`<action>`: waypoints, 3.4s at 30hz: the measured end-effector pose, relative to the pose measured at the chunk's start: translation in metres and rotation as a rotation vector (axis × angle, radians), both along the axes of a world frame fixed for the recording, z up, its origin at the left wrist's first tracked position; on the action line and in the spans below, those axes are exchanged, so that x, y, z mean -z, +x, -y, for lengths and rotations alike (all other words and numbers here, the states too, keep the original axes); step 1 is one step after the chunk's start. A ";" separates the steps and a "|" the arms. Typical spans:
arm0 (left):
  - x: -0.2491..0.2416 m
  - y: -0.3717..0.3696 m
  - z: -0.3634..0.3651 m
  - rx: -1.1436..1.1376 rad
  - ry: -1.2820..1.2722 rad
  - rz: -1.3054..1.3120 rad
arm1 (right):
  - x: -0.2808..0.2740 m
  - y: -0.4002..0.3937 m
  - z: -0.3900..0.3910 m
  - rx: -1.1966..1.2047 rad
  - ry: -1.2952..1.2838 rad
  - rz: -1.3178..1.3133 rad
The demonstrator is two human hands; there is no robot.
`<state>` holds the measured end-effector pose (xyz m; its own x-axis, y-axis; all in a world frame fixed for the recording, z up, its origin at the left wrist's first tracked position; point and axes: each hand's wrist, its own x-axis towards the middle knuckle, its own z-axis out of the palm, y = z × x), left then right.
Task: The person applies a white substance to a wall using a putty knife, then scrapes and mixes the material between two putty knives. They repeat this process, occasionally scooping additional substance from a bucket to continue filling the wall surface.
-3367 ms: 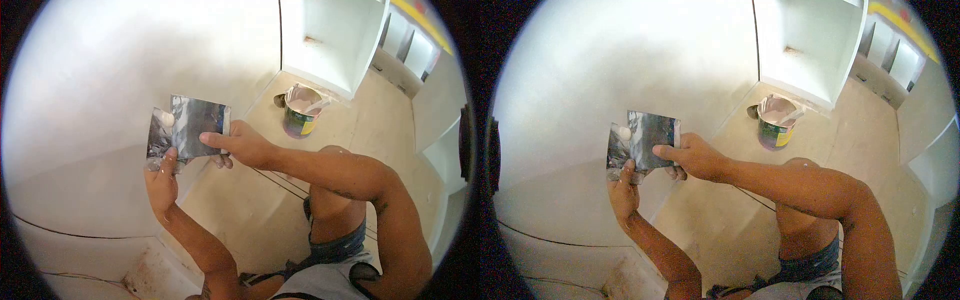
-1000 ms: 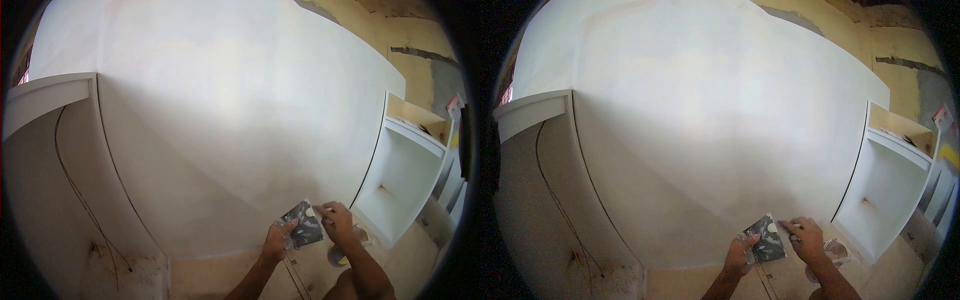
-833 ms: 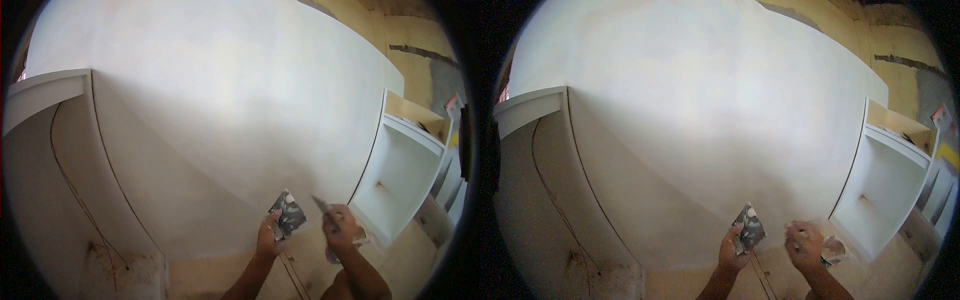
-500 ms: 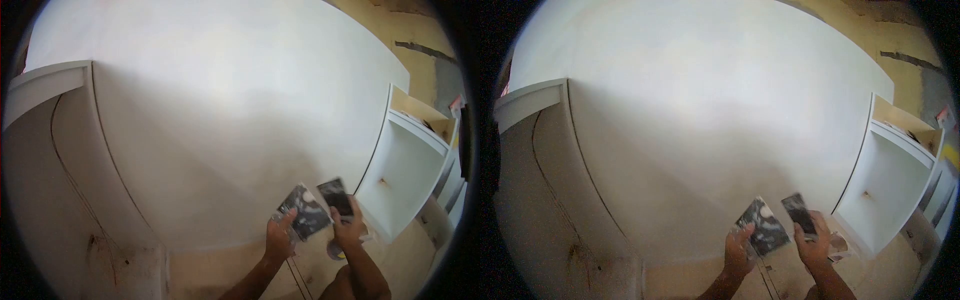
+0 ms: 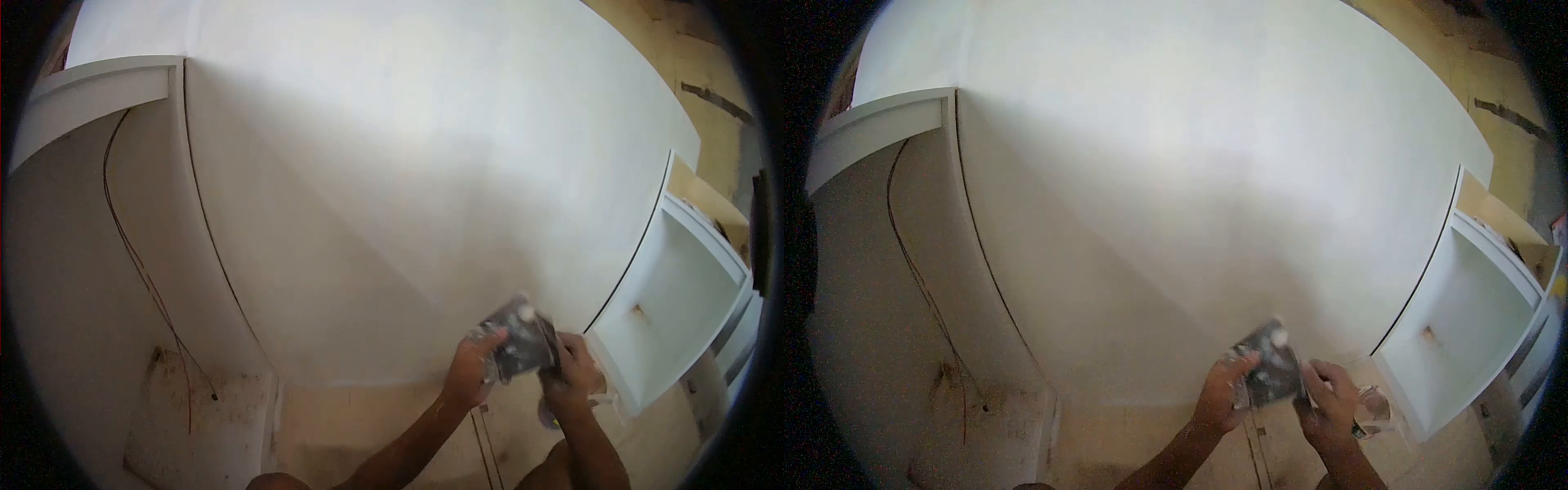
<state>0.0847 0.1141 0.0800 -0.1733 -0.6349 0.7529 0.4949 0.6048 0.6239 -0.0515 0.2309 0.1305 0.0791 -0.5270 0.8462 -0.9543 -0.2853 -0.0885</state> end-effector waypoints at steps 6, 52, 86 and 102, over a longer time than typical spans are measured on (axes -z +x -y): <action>-0.024 0.008 -0.018 0.707 0.542 0.329 | 0.033 -0.057 0.019 0.089 0.449 0.942; -0.028 -0.004 -0.001 0.130 0.273 0.314 | 0.016 -0.030 0.007 -0.300 0.325 1.246; 0.022 -0.044 0.039 1.330 0.475 -0.314 | 0.041 -0.092 0.004 0.152 0.373 -0.034; 0.089 -0.083 0.051 -0.075 -0.005 0.432 | 0.055 -0.140 0.005 0.418 0.419 0.288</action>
